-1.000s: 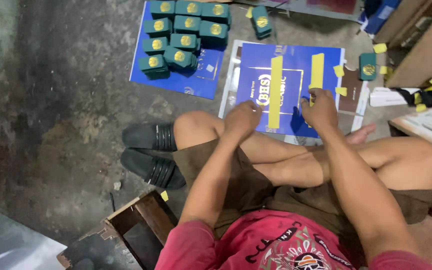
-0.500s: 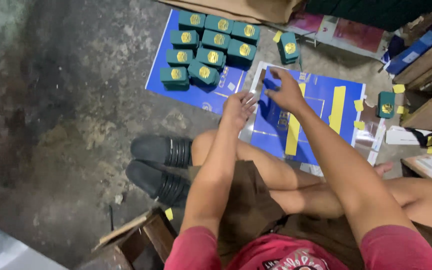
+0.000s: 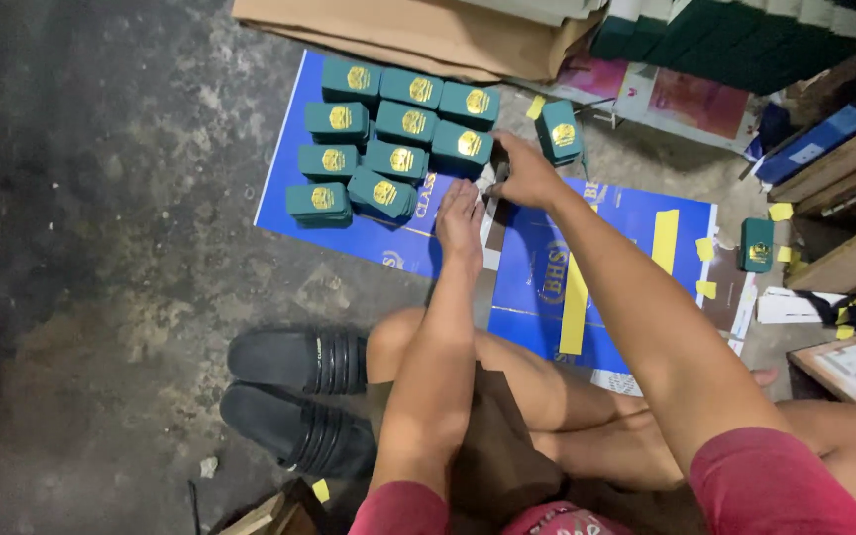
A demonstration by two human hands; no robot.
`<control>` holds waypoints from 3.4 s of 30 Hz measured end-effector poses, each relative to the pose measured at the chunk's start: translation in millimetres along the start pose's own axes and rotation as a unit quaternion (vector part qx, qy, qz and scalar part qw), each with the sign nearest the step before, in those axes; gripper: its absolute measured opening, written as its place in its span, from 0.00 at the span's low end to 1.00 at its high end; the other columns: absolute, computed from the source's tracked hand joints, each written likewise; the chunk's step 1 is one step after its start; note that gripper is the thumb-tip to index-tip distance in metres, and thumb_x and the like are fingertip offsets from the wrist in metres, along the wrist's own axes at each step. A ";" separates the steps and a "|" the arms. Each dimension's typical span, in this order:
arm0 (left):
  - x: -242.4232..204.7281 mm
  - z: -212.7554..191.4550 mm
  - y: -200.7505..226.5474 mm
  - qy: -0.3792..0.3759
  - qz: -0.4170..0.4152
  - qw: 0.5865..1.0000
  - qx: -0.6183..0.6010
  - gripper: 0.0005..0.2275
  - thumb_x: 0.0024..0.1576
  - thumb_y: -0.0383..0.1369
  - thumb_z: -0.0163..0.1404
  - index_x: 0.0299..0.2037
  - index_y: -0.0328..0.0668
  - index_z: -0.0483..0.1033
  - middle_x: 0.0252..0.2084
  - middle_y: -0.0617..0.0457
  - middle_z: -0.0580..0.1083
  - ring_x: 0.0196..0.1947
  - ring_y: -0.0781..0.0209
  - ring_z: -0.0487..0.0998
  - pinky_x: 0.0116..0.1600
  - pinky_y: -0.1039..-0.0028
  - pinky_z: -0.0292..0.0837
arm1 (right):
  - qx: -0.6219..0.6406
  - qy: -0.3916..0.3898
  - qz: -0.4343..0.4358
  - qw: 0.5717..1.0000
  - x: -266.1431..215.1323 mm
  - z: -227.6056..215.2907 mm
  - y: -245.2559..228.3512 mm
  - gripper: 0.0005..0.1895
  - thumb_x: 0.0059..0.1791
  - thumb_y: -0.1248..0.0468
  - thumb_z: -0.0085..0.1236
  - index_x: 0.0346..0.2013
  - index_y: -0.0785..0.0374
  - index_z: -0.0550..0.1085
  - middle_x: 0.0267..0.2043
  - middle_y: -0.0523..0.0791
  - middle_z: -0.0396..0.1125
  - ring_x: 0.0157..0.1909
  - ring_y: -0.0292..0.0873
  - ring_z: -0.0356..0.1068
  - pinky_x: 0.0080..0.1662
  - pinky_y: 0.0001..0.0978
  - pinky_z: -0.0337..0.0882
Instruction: The person sits cross-legged on the floor and repeatedly applies yellow tape to small green boxes. They tear off pieces of tape, place them on the boxes, and set the taped boxes aside on a blue sheet. The person handles the boxes one at a time throughout the clip.
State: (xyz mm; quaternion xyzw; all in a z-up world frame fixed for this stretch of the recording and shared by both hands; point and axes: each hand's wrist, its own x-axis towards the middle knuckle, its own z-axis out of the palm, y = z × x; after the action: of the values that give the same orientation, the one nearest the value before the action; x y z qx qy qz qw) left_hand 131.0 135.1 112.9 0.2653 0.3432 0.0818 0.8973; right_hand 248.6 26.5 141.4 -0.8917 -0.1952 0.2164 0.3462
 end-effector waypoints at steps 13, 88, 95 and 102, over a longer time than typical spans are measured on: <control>4.8 -0.2 -0.8 0.004 0.049 0.999 -0.009 0.32 0.67 0.33 0.47 0.79 0.33 0.46 0.81 0.33 0.47 0.81 0.39 0.44 0.82 0.51 0.40 | -0.017 -0.056 -0.015 0.998 -2.1 -14.6 -30.6 0.44 0.42 0.73 0.66 0.73 0.63 0.64 0.69 0.58 0.63 0.71 0.69 0.57 0.69 0.65 0.61; -161.0 13.1 -17.6 -0.284 0.407 0.563 0.661 0.24 0.56 0.27 0.47 0.66 0.36 0.71 0.63 0.42 0.75 0.60 0.43 0.74 0.65 0.59 0.66 | -0.332 0.111 -0.110 0.930 -274.3 -12.7 87.8 0.45 0.38 0.47 0.65 0.64 0.64 0.63 0.52 0.53 0.66 0.52 0.55 0.65 0.53 0.47 0.67; -182.4 -8.8 -104.6 -0.332 0.402 0.358 0.775 0.42 0.51 0.29 0.46 0.76 0.22 0.41 0.80 0.26 0.41 0.82 0.33 0.35 0.80 0.46 0.30 | -0.314 0.096 -0.077 0.941 -285.2 -4.0 88.3 0.46 0.44 0.47 0.60 0.70 0.67 0.58 0.58 0.56 0.61 0.54 0.58 0.61 0.54 0.53 0.62; -158.4 -28.8 -117.4 -0.316 0.363 0.170 0.860 0.52 0.46 0.47 0.52 0.78 0.26 0.40 0.80 0.31 0.44 0.81 0.35 0.40 0.80 0.44 0.35 | -0.368 0.125 -0.061 0.919 -276.5 14.1 100.5 0.50 0.39 0.45 0.56 0.72 0.63 0.56 0.54 0.46 0.61 0.56 0.49 0.59 0.57 0.48 0.65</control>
State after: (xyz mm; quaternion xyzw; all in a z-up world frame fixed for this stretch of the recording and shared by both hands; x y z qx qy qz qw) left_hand -11.2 -4.2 123.1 0.9671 -0.2512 -0.0396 0.0027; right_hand 31.7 -172.4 130.7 -0.9623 -0.2704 -0.0055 0.0278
